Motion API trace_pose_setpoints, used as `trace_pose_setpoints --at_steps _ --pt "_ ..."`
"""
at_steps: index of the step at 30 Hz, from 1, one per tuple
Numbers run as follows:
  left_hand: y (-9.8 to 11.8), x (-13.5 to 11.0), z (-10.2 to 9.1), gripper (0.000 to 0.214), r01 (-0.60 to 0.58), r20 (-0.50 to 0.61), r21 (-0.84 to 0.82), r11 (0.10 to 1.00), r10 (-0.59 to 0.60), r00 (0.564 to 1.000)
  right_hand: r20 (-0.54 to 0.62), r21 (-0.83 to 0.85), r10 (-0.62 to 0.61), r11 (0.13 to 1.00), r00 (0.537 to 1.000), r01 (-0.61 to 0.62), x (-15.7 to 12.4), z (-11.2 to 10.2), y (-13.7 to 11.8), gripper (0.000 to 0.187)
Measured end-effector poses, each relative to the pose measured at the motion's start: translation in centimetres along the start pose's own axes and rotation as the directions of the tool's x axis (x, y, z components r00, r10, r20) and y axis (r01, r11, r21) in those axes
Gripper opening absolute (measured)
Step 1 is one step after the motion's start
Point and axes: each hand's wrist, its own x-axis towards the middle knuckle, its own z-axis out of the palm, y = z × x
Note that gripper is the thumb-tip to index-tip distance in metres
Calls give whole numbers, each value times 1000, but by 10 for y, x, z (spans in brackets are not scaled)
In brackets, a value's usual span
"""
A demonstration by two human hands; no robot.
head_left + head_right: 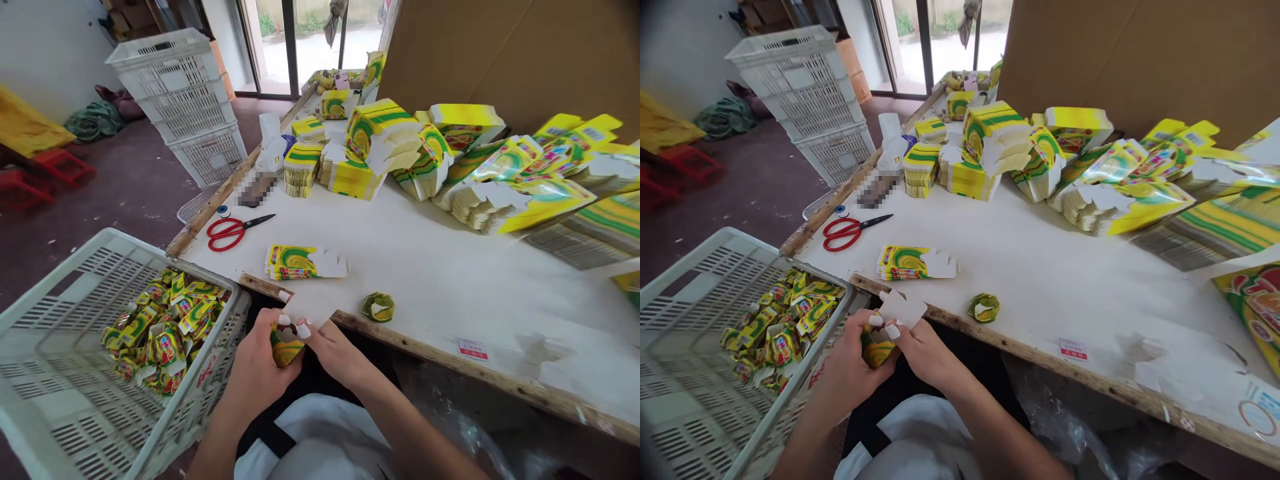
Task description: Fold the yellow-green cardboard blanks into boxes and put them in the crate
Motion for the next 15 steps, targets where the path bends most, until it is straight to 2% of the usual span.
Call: trace_pose_setpoints --at_steps 2,5,7,9,11,13,15 --pt "-2 2 2 51 74 49 -21 997 -73 996 29 -207 -85 974 996 89 -3 1 1 53" --pt "-7 3 9 45 51 57 -60 997 -48 997 125 -427 -168 880 978 207 -6 4 6 56" --pt "-10 2 14 47 80 19 -94 992 -79 997 102 -465 -228 849 968 250 -5 4 9 51" --pt "-12 1 15 56 178 -15 -115 977 -180 983 21 -473 -298 838 954 272 -2 0 12 47" --pt "-13 0 12 60 238 -27 -94 967 -241 970 -7 -483 -346 823 938 299 0 -5 13 47" --pt "-15 0 5 53 244 -22 -42 969 -245 969 61 -524 -339 790 939 320 1 -11 13 48" --pt "-15 -1 -2 49 237 -12 -1 972 -237 971 165 -580 -283 747 945 325 0 -15 14 47"
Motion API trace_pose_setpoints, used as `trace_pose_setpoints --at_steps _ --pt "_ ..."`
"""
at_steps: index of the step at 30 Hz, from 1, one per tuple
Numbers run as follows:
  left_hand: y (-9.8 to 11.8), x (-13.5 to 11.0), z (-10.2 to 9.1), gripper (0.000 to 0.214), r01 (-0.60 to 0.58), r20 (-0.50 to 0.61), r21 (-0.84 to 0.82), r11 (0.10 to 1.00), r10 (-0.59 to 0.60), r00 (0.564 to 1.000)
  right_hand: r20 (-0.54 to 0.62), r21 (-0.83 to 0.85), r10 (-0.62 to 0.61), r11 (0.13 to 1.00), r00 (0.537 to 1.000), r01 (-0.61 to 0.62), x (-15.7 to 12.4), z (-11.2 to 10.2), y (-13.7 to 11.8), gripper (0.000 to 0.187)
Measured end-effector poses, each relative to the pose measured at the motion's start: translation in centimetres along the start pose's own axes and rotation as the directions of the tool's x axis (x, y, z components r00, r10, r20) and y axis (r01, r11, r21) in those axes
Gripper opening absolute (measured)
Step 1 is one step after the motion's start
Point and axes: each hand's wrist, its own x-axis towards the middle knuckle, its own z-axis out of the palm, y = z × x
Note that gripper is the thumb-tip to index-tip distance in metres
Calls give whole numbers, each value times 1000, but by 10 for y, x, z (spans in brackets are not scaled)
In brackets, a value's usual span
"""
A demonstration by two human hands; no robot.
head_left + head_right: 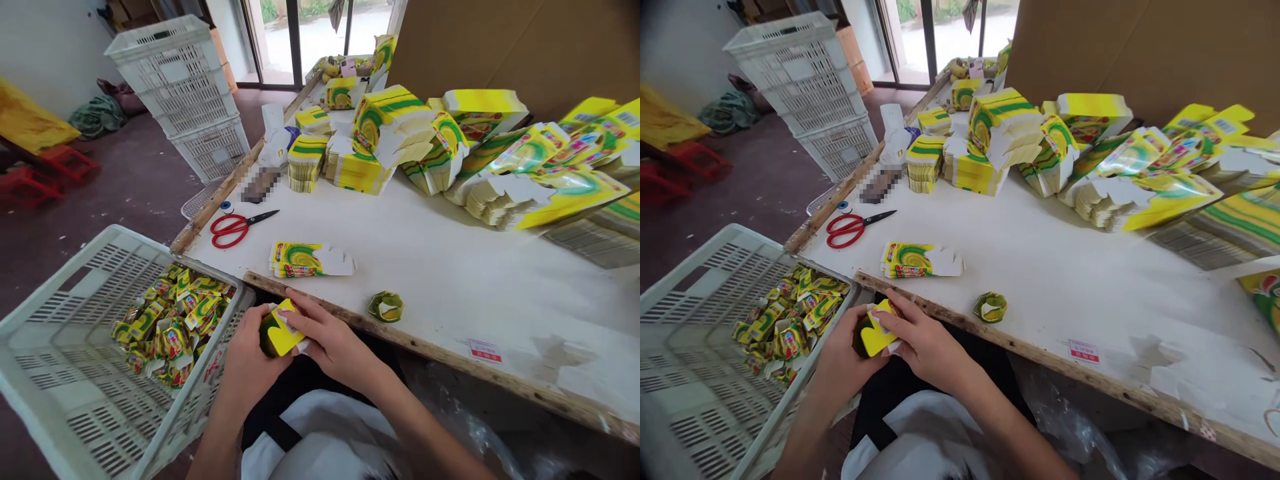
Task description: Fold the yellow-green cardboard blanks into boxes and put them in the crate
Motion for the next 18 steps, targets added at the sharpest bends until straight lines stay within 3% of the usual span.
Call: trace_pose_setpoints --at_steps 5,11,16,18 --pt "8 3 -11 48 -1 73 24 1000 -1 997 110 -93 26 996 994 -15 -1 -12 0 34" --pt "18 5 -16 55 -46 163 33 998 40 986 211 -112 15 994 977 9 1 -38 -13 31" --pt "19 7 -15 48 -110 76 -14 994 111 991 47 -175 -52 983 998 60 -4 -26 -8 36" --pt "17 8 -13 57 -58 -45 -56 997 55 997 -61 -195 -84 978 995 70 -6 -20 -4 36"
